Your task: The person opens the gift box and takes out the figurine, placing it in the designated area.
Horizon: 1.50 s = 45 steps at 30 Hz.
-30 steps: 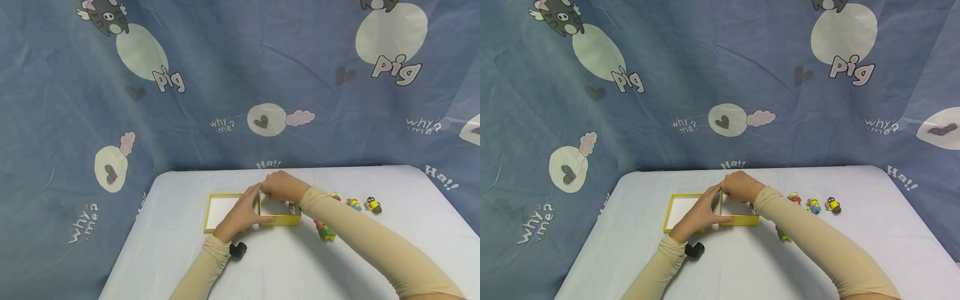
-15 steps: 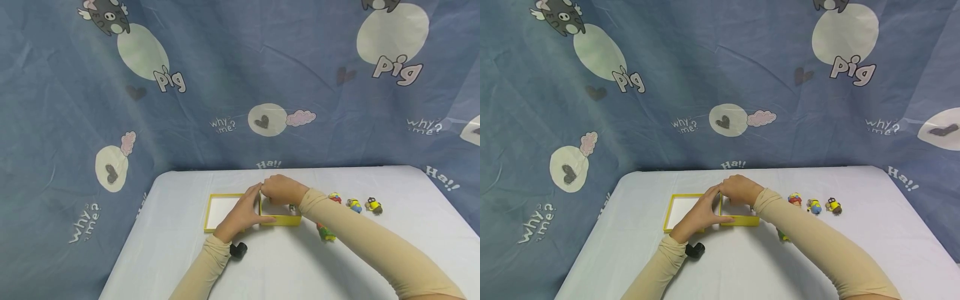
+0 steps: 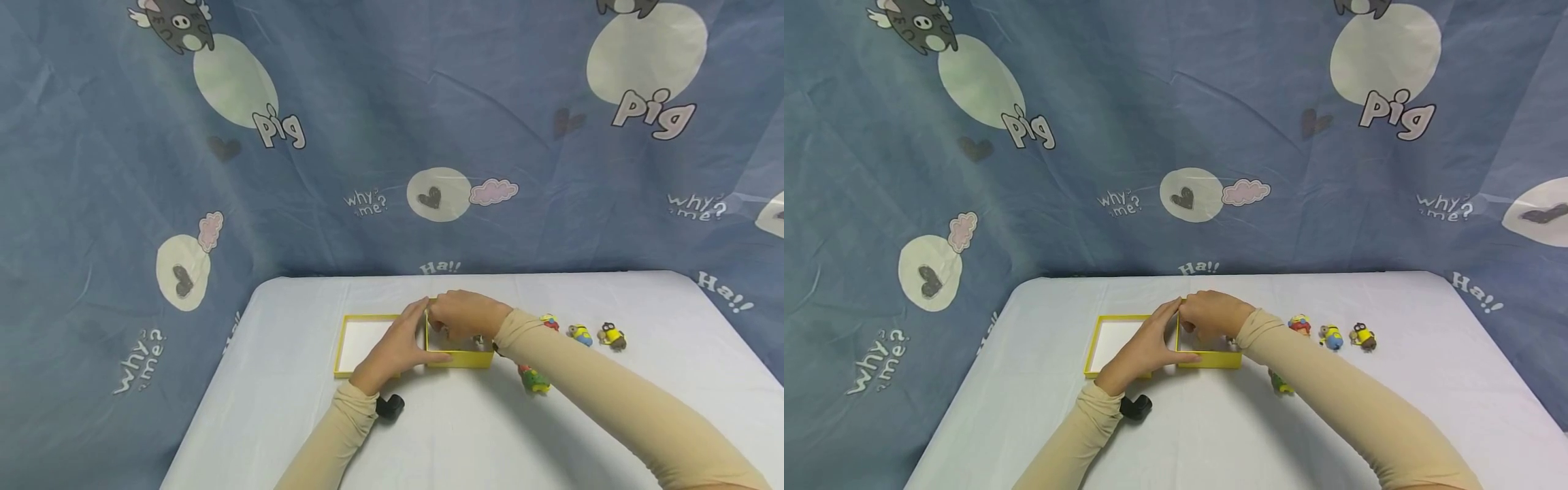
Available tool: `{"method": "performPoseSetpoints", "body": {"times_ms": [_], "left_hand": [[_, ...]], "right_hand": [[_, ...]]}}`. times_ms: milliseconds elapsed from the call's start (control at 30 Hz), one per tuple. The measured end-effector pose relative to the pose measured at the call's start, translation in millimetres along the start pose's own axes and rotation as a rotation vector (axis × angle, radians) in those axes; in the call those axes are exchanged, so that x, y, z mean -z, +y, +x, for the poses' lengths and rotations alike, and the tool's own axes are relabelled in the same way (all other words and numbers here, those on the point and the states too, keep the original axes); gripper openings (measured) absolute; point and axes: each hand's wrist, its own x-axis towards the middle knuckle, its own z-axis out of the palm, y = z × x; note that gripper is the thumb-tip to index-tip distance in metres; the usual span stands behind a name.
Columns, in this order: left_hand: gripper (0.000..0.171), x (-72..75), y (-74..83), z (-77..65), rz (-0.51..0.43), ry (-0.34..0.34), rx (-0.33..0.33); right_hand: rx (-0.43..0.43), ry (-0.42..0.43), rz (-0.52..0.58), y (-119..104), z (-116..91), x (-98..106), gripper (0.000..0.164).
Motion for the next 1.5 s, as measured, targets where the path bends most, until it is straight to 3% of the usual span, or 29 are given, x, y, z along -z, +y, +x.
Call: {"method": "performPoseSetpoints", "body": {"times_ms": [167,400,567,733,1033,1167,1367,1500], "left_hand": [[0.124,0.1,0.6,0.1,0.005,-0.003,0.011],[0.123,0.1,1.9,-0.2,-0.007,0.005,0.008],[0.123,-0.9,1.8,-0.4,-0.003,0.000,0.011],[0.123,-0.7,1.9,-0.8,-0.008,0.003,0.003],[0.123,0.0,0.2,-0.1,0.000,0.008,-0.014],[0.124,-0.3,0.0,0.2,0.000,0.007,-0.009],[0.124,0.3,1.3,-1.0,-0.001,0.005,-0.006],[0.124,0.9,2.2,-1.7,-0.009,0.002,-0.008]], "right_hand": [[-0.021,-0.022,0.040,2,-3,0,0.029],[-0.103,-0.117,0.087,4,-3,-1,0.028],[-0.095,-0.125,0.090,1,-3,-3,0.028],[-0.057,-0.107,0.092,3,-2,-5,0.027],[0.040,-0.003,0.119,8,-3,-5,0.020],[0.046,0.014,0.118,8,-4,-5,0.022],[0.047,0.014,0.097,11,-2,-7,0.012],[0.080,0.055,0.085,12,0,-8,0.017]]}}
